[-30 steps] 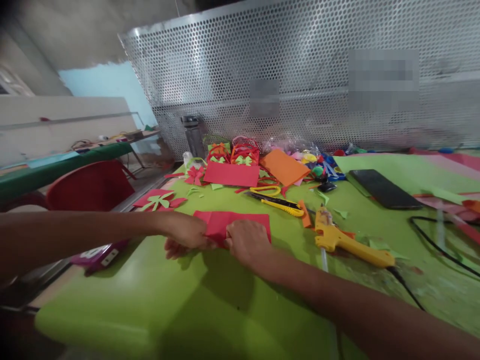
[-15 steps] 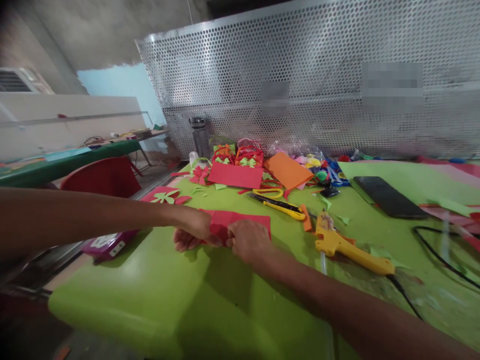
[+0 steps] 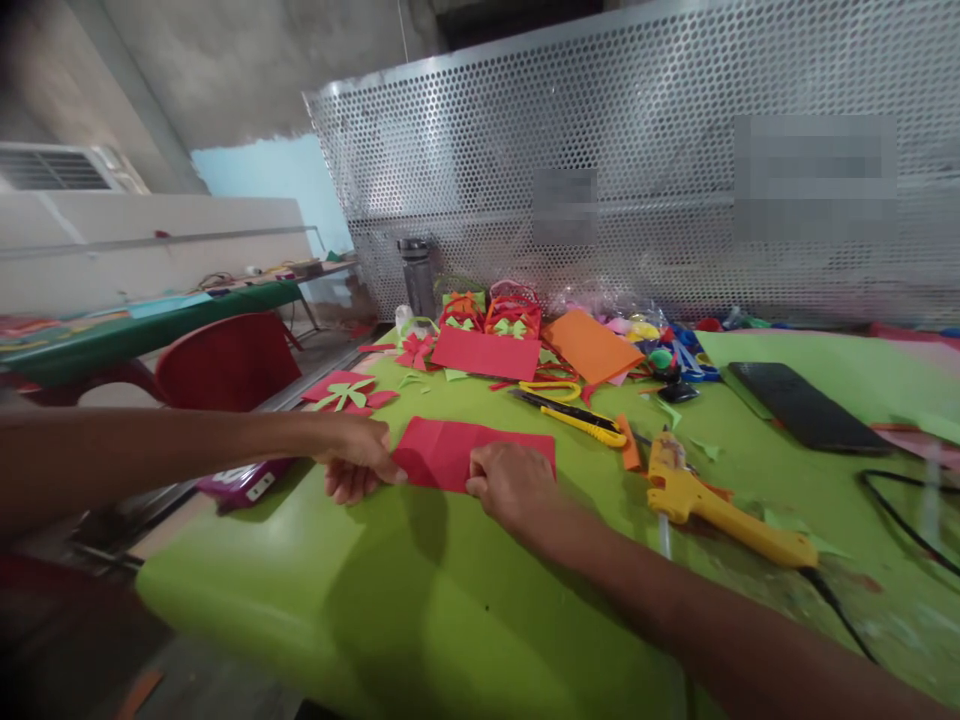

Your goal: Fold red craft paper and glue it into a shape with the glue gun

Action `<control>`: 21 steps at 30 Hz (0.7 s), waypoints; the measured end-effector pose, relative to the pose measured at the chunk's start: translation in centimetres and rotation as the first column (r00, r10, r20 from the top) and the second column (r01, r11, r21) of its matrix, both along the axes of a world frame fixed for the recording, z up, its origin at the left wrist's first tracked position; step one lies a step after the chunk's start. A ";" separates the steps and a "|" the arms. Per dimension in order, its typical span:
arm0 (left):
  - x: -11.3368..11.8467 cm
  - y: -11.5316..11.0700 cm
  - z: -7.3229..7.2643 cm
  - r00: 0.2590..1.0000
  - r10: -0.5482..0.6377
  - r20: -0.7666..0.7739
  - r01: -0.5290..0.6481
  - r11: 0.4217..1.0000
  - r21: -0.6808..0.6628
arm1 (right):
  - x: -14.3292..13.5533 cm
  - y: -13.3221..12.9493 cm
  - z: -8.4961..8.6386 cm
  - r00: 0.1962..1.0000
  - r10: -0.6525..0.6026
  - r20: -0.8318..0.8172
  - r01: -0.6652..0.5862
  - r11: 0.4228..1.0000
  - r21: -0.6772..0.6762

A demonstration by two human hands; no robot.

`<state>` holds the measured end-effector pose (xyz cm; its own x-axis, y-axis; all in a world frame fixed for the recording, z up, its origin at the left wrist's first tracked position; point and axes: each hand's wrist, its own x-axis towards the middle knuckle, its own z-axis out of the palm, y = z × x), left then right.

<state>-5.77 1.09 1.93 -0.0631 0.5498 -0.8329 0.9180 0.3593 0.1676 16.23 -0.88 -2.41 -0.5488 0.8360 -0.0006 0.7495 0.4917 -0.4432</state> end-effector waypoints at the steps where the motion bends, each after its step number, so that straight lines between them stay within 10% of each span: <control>1: -0.5 -0.2 0.0 1.000 0.019 0.003 -0.019 1.000 0.005 | 0.0 -0.1 0.1 1.000 0.003 -0.002 -0.003 1.000 -0.002; 10: -2.3 -2.9 1.0 1.000 0.015 0.003 -0.015 0.986 0.164 | -0.1 -0.5 0.9 1.000 -0.023 0.016 0.023 1.000 0.002; 16: 3.1 -3.3 1.5 0.968 -0.224 0.114 0.137 0.850 0.508 | -0.7 -0.8 0.9 0.995 -0.088 0.044 0.086 0.995 0.045; 21: 5.9 -1.8 -0.3 0.921 -0.340 0.189 0.237 0.877 0.419 | -0.1 -0.5 0.8 0.996 -0.063 0.070 0.058 0.996 0.068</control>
